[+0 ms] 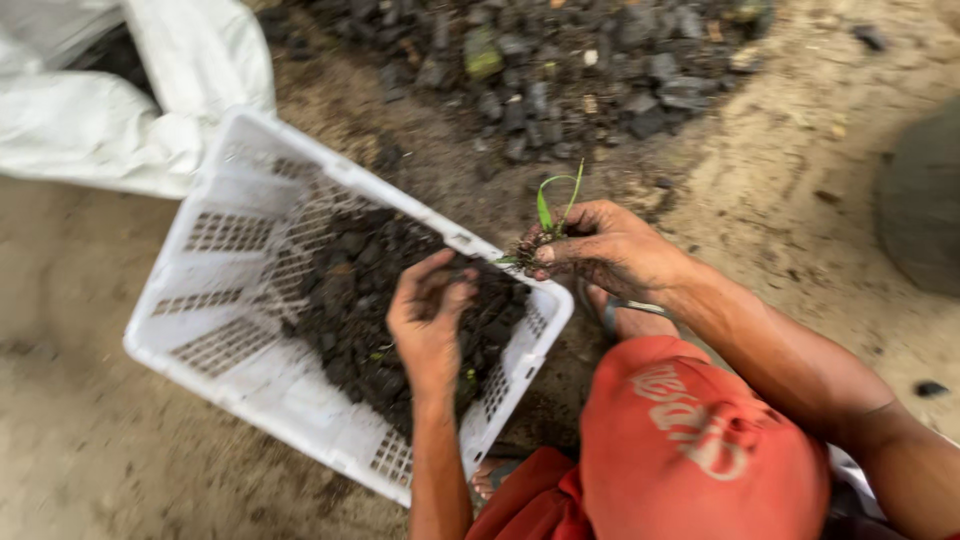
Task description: The person sorts small dark coal pieces from a pile on the ground into a white plastic crate. They repeatedly pick up handfuls of coal, sift through them to remove debris, and place the coal into the crate. The person also transfers some coal from a white sack into the crate.
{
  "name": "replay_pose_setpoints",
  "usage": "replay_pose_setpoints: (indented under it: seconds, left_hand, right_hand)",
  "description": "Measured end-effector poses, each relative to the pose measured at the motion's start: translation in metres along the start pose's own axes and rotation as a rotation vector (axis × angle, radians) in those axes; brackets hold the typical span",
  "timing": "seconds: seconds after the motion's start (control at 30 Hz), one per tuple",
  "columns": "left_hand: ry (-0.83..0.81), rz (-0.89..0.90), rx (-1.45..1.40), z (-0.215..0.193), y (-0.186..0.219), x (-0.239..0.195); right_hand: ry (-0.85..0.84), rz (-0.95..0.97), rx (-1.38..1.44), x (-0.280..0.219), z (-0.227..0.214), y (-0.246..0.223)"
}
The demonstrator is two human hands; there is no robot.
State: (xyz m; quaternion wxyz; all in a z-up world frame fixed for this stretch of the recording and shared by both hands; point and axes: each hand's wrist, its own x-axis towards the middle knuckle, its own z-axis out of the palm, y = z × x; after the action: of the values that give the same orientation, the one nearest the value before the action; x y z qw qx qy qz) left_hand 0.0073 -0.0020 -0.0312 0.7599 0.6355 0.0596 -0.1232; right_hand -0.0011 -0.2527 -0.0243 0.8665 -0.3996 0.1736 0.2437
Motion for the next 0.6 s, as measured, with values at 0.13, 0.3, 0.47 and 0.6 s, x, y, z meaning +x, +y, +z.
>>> replay_pose_setpoints:
  seconds: [0.13,0.3,0.47,0.6]
  left_hand:
    - [0.065,-0.063,0.317,-0.018,-0.001,0.0]
    - [0.061,-0.119,0.542,-0.08,-0.056,0.025]
    - [-0.019,-0.125,0.776,-0.149,-0.108,0.062]
    - [0.029,-0.237,0.961,-0.158,-0.091,0.04]
  right_hand:
    - [0.254,-0.117,-0.15,-0.101,-0.078,-0.031]
    - [0.897,-0.369,-0.478,-0.294,-0.168,-0.076]
    - [1.46,-0.221,-1.038,-0.422,-0.233,-0.089]
    - [1.525,0.379,-1.366,-0.422,-0.285,-0.093]
